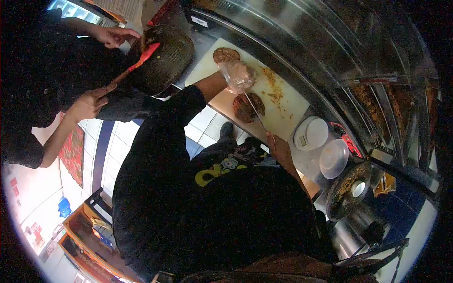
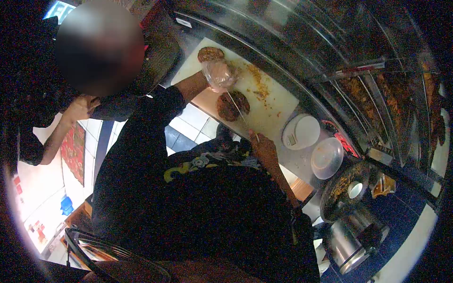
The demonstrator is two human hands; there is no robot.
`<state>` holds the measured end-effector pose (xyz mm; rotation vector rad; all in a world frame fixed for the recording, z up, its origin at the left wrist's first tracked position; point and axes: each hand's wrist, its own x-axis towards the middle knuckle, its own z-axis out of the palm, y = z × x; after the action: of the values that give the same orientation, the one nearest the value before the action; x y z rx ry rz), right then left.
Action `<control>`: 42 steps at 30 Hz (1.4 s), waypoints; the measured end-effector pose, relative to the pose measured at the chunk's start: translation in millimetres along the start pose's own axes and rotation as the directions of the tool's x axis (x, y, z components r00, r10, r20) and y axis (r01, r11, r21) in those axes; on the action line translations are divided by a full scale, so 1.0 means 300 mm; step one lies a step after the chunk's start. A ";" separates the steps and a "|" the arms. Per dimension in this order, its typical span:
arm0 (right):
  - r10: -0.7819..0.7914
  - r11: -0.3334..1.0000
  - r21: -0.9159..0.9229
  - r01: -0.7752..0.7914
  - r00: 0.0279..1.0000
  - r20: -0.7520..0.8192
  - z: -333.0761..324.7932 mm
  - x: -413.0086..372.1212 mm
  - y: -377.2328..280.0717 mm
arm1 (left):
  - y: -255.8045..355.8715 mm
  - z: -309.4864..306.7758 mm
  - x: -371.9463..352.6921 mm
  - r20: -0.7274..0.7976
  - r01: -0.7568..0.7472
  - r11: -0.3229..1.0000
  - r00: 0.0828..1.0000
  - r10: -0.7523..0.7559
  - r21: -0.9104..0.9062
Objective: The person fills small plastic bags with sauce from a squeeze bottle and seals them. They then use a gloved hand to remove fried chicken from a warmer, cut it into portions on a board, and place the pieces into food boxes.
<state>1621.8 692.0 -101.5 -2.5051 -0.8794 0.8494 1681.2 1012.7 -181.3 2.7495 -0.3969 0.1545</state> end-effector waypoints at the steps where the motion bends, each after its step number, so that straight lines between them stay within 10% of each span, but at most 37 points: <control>1: 0.027 1.000 0.011 -0.027 1.000 -0.015 -0.018 -0.017 -0.014 | -0.051 -0.010 -0.011 0.005 -0.172 0.975 0.985 0.174 -0.140; 5: 0.051 0.961 0.274 -0.046 0.999 -0.008 -0.125 -0.116 -0.092 | 0.071 -0.242 -0.085 -0.109 -0.111 0.993 0.988 0.106 -0.043; 17: 0.306 0.943 0.029 -0.333 0.895 0.326 -0.130 -0.092 -0.159 | 0.055 -0.029 -0.163 -0.055 -0.119 0.992 0.991 0.121 0.029; 36: 0.235 0.971 0.007 -0.239 0.961 0.146 0.002 -0.032 -0.071 | 0.024 0.022 -0.137 -0.179 -0.097 0.995 0.979 0.097 0.011; 40: 0.112 0.977 0.165 -0.134 0.984 0.138 -0.040 -0.012 -0.092 | 0.062 -0.060 -0.195 -0.653 -0.089 0.984 0.738 0.171 0.157; 42: 0.053 0.973 0.218 -0.074 0.993 0.101 -0.031 -0.028 -0.071 | 0.154 -0.247 -0.281 -0.299 -0.262 0.963 0.926 0.231 -0.065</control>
<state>1613.1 701.1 -80.2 -2.3259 -0.6936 1.0346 1582.9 1019.5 -110.1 2.5135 -0.6477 0.5772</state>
